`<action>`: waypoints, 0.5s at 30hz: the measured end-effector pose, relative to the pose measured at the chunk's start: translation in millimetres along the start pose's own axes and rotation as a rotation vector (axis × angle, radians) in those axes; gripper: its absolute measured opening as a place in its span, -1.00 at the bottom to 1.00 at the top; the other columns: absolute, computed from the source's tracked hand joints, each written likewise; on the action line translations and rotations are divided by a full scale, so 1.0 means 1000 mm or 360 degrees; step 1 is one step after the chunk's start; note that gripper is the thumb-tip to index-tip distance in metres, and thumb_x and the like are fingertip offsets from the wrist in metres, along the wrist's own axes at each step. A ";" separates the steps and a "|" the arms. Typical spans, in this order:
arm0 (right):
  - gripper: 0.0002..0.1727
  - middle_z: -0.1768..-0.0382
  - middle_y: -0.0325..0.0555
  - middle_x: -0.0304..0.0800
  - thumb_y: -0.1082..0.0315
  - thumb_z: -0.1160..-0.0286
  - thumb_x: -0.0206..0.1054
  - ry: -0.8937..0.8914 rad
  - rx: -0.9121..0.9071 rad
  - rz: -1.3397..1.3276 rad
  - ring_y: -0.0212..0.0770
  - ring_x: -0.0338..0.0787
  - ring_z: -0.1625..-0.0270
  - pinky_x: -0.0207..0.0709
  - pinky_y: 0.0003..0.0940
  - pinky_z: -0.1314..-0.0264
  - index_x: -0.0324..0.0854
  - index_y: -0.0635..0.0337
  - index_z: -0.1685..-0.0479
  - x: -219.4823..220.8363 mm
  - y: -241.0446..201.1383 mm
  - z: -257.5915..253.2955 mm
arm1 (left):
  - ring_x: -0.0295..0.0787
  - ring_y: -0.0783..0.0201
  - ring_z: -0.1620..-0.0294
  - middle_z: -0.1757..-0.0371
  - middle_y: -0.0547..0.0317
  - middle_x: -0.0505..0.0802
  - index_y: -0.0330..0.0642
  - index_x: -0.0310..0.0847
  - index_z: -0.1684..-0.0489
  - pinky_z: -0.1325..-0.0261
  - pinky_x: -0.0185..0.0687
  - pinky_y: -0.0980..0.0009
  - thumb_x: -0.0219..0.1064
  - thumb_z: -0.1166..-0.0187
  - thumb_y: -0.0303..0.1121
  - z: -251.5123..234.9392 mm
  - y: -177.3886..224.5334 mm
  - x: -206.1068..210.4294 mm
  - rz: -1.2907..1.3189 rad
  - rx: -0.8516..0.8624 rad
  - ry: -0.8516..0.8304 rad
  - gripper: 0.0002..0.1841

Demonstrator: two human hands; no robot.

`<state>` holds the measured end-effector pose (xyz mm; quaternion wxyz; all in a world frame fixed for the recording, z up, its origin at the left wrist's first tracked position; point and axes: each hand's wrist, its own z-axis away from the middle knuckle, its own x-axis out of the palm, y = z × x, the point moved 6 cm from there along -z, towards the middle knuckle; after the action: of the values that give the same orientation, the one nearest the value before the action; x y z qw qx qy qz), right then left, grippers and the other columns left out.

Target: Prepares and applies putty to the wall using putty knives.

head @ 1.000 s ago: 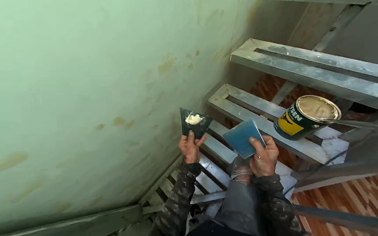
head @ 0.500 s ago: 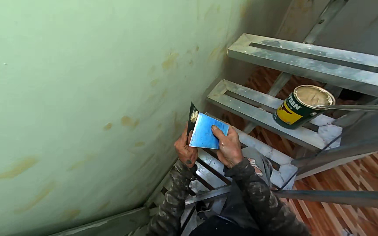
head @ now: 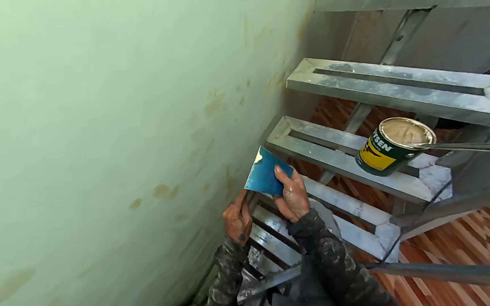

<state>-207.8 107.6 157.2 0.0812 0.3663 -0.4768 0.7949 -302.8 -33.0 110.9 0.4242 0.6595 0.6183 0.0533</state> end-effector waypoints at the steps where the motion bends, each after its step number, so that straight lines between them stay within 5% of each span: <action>1: -0.67 -0.03 0.15 0.75 0.44 -0.78 0.14 -0.0004 -0.0035 -0.0025 -0.03 0.86 0.02 0.82 -0.08 -0.03 0.37 0.29 -0.43 0.003 -0.008 -0.013 | 0.88 0.18 0.38 0.32 -0.13 0.91 -0.50 0.77 -0.11 0.17 0.82 0.24 0.16 -0.57 -0.51 0.006 -0.013 0.003 0.0029 -0.0162 -0.0025 -0.67; 6: -0.68 -0.04 -0.02 0.83 0.41 -0.63 0.35 -0.0127 -0.0521 0.0309 -0.16 0.86 -0.06 0.78 -0.13 -0.14 0.55 0.24 -0.30 0.017 -0.049 -0.115 | 0.92 0.28 0.36 0.29 -0.05 0.89 -0.54 0.70 0.05 0.22 0.93 0.27 0.20 -0.65 -0.50 0.051 -0.074 0.007 0.0448 -0.1095 0.0100 -0.77; 8: -0.72 0.02 -0.07 0.87 0.27 -0.62 0.39 -0.0171 -0.0822 0.0636 -0.25 0.87 -0.02 0.77 -0.20 -0.16 0.68 0.24 -0.15 0.033 -0.062 -0.160 | 0.91 0.26 0.38 0.30 -0.04 0.88 -0.53 0.70 0.04 0.24 0.93 0.25 0.20 -0.67 -0.53 0.068 -0.089 0.008 0.0465 -0.1317 0.0136 -0.80; 11: -0.79 0.27 -0.06 0.90 0.33 -0.59 0.36 -0.0167 -0.1274 0.0997 -0.34 0.87 0.18 0.77 -0.27 -0.03 0.79 0.32 0.13 0.074 -0.080 -0.221 | 0.91 0.27 0.41 0.37 0.03 0.88 -0.50 0.69 0.07 0.26 0.94 0.23 0.19 -0.67 -0.56 0.083 -0.106 0.008 0.0424 -0.1482 0.0153 -0.83; 15: -0.69 0.18 0.09 0.92 0.40 -0.67 0.21 -0.0182 -0.1554 0.1324 -0.13 0.89 0.17 0.71 -0.13 -0.03 0.80 0.33 -0.16 0.119 -0.088 -0.268 | 0.91 0.30 0.42 0.41 0.08 0.88 -0.49 0.68 0.08 0.26 0.93 0.25 0.16 -0.68 -0.59 0.084 -0.119 0.010 0.0377 -0.1566 0.0168 -0.83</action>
<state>-385.9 347.6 223.0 -0.1020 0.1135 -0.8895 0.4307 -341.9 -80.5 -21.8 0.6438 0.4435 0.4616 0.4192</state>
